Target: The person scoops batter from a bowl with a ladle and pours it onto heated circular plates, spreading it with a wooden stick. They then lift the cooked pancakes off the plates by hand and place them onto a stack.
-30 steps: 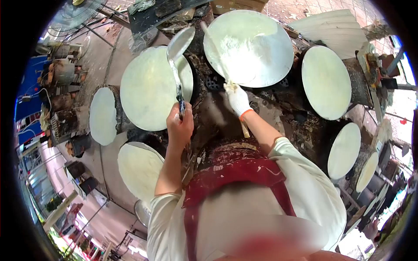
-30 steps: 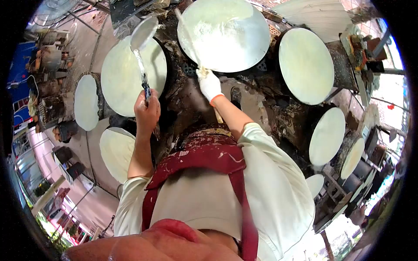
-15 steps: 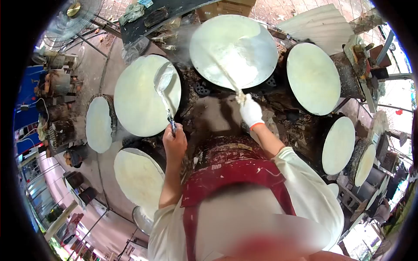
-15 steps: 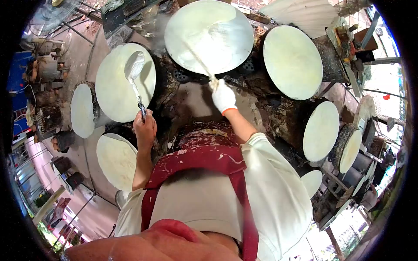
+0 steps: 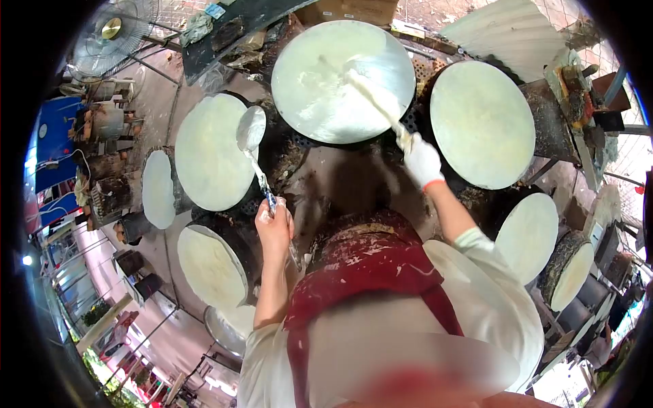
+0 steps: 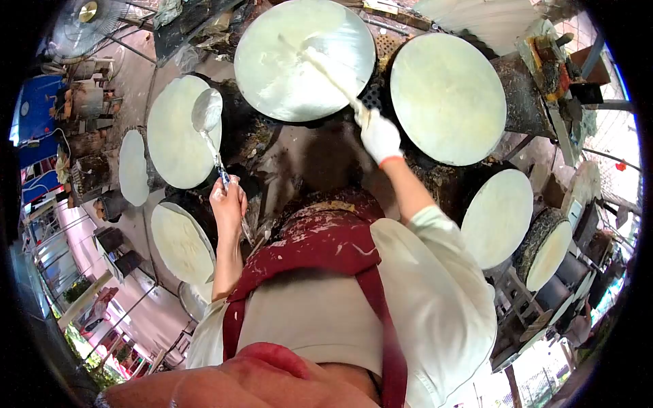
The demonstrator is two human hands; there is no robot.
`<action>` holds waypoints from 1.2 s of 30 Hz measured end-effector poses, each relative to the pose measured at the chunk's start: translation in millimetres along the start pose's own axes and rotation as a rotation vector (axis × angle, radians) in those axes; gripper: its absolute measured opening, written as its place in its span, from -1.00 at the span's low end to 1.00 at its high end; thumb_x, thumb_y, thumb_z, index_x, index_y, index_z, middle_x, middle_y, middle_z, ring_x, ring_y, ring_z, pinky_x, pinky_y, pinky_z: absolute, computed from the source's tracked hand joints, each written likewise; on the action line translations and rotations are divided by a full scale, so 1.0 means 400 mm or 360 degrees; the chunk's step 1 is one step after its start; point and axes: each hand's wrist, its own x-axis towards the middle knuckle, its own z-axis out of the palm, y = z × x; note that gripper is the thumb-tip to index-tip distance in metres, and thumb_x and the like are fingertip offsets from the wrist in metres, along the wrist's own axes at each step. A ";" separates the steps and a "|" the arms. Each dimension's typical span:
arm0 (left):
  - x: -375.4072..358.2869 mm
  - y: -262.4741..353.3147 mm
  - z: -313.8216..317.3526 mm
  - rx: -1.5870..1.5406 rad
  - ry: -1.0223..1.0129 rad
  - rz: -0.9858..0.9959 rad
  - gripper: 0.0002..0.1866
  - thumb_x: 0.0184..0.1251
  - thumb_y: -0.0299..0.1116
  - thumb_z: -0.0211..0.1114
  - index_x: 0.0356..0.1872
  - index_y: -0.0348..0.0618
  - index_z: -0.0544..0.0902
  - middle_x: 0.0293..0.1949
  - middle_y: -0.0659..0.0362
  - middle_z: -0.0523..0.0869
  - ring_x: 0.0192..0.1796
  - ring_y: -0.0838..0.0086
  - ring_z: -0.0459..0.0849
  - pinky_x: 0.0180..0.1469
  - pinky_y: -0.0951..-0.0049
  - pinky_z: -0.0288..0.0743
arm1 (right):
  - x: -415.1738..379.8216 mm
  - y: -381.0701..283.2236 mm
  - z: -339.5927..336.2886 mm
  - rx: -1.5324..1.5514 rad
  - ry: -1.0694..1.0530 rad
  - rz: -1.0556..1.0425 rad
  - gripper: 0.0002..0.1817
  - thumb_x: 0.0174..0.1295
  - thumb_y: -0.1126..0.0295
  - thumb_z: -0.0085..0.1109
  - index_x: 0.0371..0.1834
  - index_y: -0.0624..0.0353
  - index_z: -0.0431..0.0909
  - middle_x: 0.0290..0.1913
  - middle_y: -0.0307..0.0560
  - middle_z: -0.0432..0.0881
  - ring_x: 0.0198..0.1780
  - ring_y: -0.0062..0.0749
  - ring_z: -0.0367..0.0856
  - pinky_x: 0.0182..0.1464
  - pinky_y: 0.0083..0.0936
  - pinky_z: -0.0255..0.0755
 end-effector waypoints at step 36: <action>0.103 0.041 0.219 -0.0013 -0.0168 -0.0105 -0.83 0.47 -0.40 0.08 -0.37 -0.20 0.41 -0.68 0.34 0.25 -0.74 0.66 0.18 -0.72 0.59 0.04 | 0.001 0.034 -0.080 0.2191 -0.0620 0.0708 -0.63 0.25 -0.04 0.25 -0.16 0.01 0.57 -0.60 -0.37 0.42 -0.76 -0.71 0.25 -0.76 -0.71 0.06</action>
